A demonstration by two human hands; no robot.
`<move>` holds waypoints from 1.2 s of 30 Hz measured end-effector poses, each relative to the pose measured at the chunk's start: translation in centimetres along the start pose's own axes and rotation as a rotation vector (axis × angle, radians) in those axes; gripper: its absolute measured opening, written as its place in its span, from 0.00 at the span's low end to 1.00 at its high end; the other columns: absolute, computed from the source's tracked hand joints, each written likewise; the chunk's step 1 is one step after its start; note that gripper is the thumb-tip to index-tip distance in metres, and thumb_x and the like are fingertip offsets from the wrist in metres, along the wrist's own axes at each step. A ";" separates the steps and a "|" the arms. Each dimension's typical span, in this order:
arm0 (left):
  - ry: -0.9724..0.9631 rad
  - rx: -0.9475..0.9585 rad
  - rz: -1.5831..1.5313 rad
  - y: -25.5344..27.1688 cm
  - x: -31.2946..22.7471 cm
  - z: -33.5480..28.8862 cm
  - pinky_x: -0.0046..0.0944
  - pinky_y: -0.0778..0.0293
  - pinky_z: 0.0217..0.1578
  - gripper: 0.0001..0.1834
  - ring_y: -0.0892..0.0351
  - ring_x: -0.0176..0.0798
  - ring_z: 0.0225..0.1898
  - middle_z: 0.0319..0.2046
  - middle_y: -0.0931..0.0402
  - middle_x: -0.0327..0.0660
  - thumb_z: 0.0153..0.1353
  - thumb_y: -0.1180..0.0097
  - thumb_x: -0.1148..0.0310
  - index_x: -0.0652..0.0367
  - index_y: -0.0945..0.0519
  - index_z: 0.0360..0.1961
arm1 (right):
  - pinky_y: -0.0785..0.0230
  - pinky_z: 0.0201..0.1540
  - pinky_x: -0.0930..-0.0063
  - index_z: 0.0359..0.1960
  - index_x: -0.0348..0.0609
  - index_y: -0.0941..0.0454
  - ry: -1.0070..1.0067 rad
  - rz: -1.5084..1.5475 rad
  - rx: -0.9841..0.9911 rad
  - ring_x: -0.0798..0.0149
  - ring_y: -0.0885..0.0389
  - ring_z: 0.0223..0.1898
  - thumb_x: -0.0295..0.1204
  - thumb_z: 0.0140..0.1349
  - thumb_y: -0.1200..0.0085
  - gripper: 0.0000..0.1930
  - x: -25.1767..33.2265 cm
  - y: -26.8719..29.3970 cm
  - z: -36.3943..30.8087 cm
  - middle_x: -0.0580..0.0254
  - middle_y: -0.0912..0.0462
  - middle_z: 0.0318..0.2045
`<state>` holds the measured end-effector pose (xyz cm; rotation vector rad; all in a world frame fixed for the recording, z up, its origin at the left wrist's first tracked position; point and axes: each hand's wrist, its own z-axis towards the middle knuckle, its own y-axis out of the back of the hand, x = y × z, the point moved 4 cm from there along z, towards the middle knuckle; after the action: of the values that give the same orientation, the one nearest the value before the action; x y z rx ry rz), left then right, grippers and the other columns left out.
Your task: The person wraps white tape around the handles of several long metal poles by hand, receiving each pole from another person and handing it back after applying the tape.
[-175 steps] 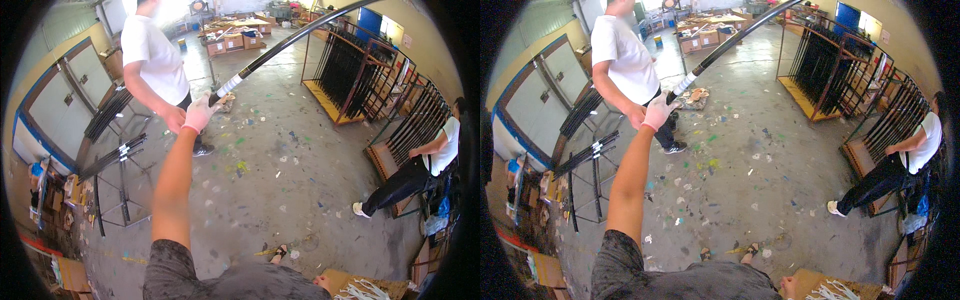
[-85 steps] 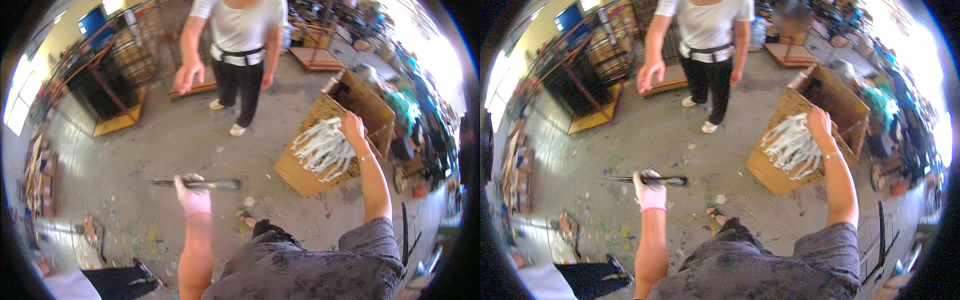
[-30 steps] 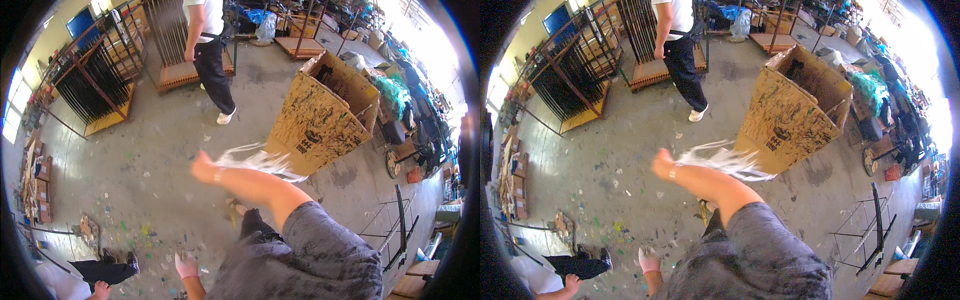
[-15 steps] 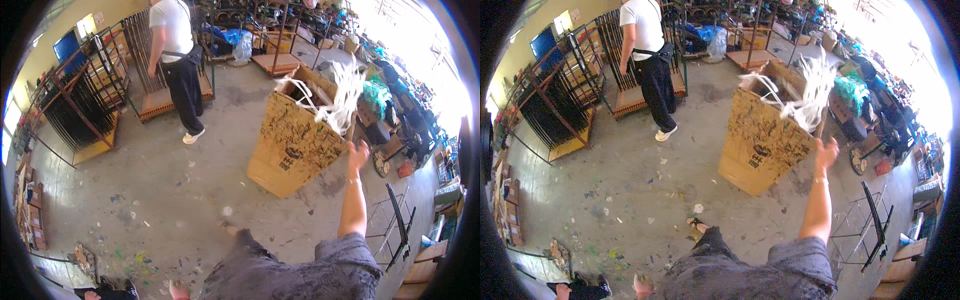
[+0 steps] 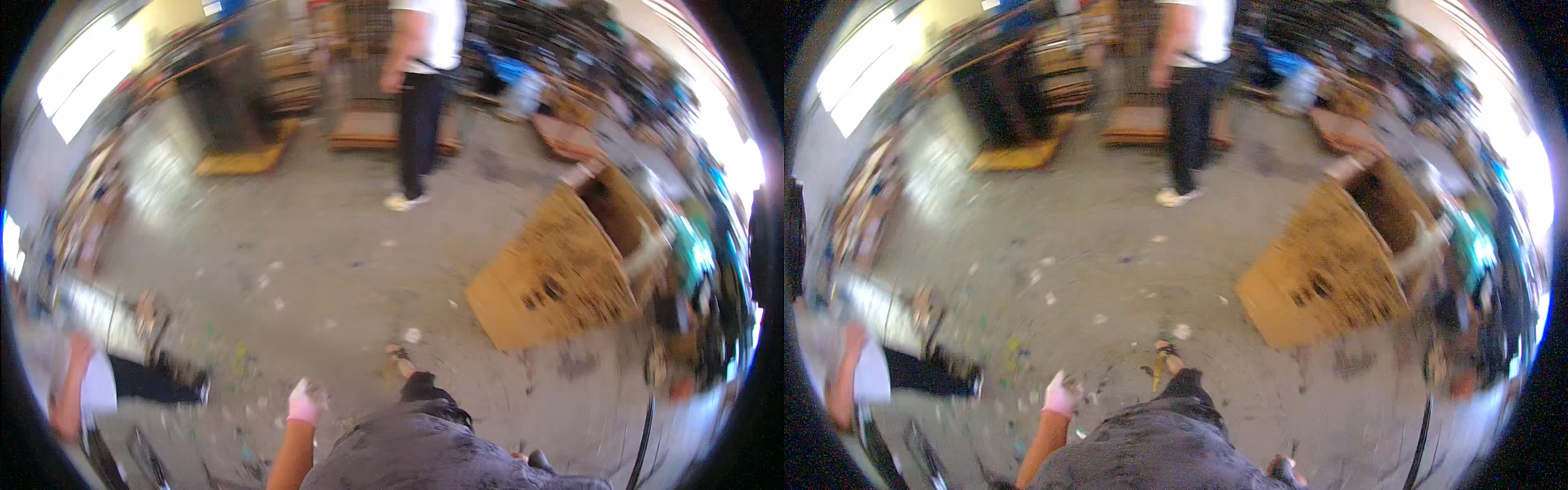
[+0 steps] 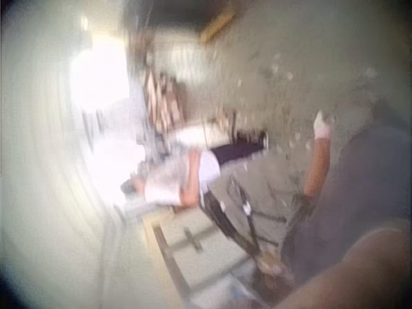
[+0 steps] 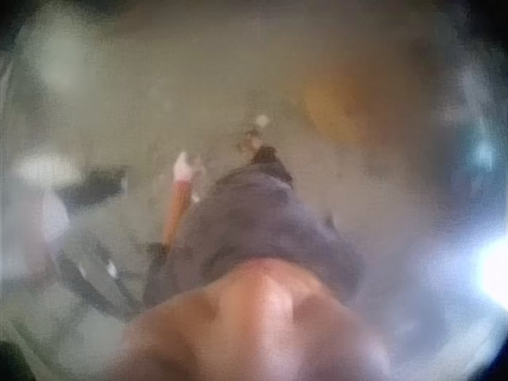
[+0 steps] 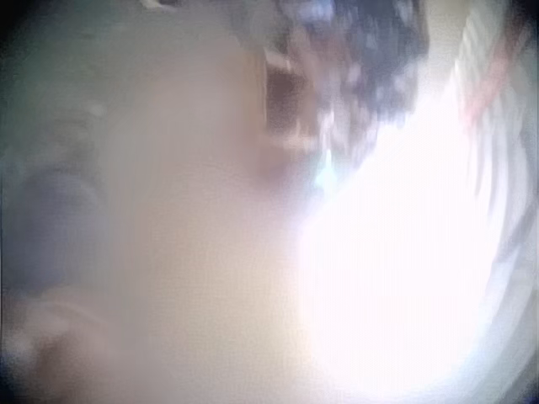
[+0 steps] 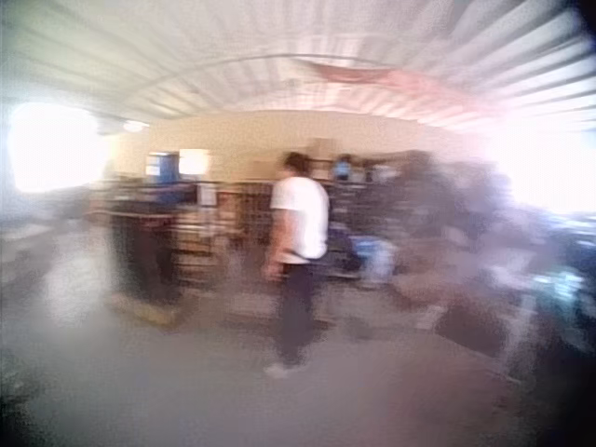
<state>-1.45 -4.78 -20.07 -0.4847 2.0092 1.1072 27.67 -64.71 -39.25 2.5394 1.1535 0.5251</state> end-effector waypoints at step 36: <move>0.509 -0.738 -1.261 -2.3 7.8 -13.5 0.47 0.29 0.51 0.21 0.27 0.48 0.52 0.49 0.26 0.52 0.67 0.54 0.59 0.64 0.31 0.53 | 0.28 0.25 0.69 0.31 0.41 0.21 0.685 -0.813 0.489 0.65 0.22 0.22 0.34 0.61 0.45 0.09 46.8 -20.2 -4.6 0.60 0.19 0.23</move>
<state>-10.92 -17.04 -23.02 -2.1863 1.0739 0.8306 40.93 -15.53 -34.07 1.9288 2.6421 0.9919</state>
